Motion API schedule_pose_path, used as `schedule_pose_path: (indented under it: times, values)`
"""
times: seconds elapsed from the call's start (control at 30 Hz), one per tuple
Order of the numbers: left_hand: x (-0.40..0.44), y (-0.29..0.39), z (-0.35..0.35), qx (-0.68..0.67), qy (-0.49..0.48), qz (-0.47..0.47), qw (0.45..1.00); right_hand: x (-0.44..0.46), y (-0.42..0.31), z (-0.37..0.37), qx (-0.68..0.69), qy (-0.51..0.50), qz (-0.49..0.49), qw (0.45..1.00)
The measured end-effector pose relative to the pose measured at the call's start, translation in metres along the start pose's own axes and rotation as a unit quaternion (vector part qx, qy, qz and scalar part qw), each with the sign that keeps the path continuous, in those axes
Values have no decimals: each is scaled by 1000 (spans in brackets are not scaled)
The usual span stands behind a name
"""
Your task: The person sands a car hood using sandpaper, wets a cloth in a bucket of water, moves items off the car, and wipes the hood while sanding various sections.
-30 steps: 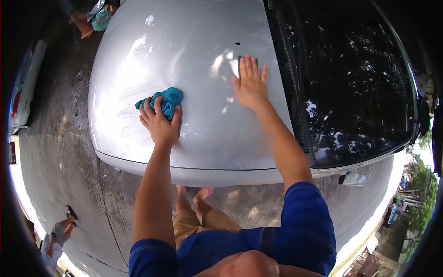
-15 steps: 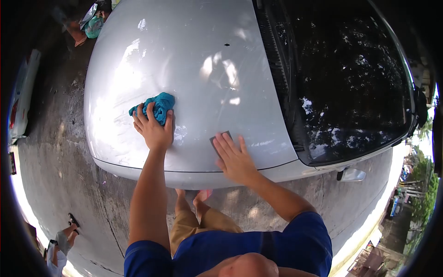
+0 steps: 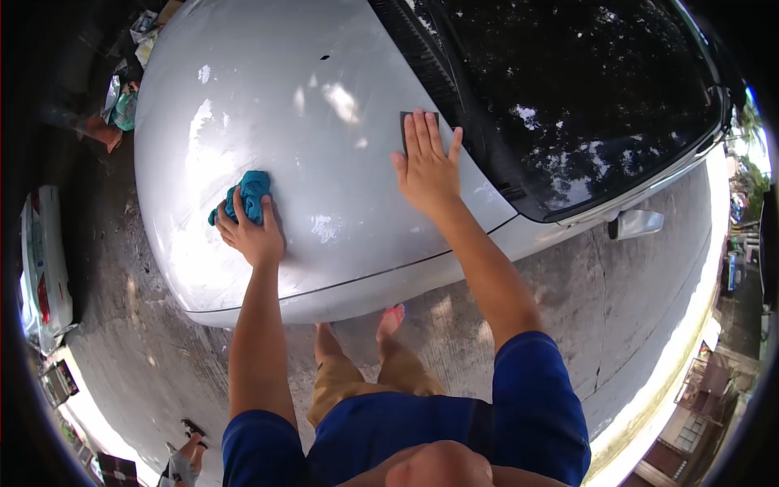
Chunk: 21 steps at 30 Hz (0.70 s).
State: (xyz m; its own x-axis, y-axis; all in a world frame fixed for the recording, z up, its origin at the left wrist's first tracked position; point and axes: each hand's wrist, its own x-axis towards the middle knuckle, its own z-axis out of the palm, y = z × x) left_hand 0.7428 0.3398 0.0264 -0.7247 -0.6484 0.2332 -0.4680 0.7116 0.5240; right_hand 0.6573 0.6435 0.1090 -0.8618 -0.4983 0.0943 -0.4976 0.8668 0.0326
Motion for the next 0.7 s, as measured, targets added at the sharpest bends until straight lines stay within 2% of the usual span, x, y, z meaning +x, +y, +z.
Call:
schedule_pose_path:
  times: [0.1, 0.13, 0.17, 0.2, 0.23, 0.27, 0.37, 0.47, 0.57, 0.6, 0.7]
  values:
    - [7, -3, 4, -9, -6, 43, 999, -48, -40, 7, 52, -4, 29, 998]
    - [4, -12, 5, -12, -20, 65, 998, -94, -70, 8, 107, -46, -17, 993]
    - [2, -16, 2, -20, -32, 85, 996, -104, -68, 5, 101, -45, 11, 994]
    - [0, -16, 2, -42, -21, 180, 983, -113, -54, 1, 88, -40, 43, 994]
    - [2, 1, 6, -71, -51, 242, 966, -125, -43, -2, 77, -39, 79, 993]
    - [-2, 20, 1, -95, -84, 298, 946, -110, -11, -15, 25, -13, 214, 977]
    - [-18, 98, 2, -118, -118, 445, 880, -122, -7, -3, 7, 85, 381, 920]
    - [-25, 184, 35, -163, -131, 567, 797, -165, -86, 20, 128, 8, 263, 956]
    - [-42, 254, 66, -188, -185, 665, 699, -135, -11, 0, 30, 132, 439, 888]
    - [-45, 264, 70, -190, -207, 693, 664, -128, 2, -8, -26, 120, 475, 871]
    - [-25, 260, 79, -226, -228, 712, 625, -136, -67, 19, 107, 145, 437, 881]
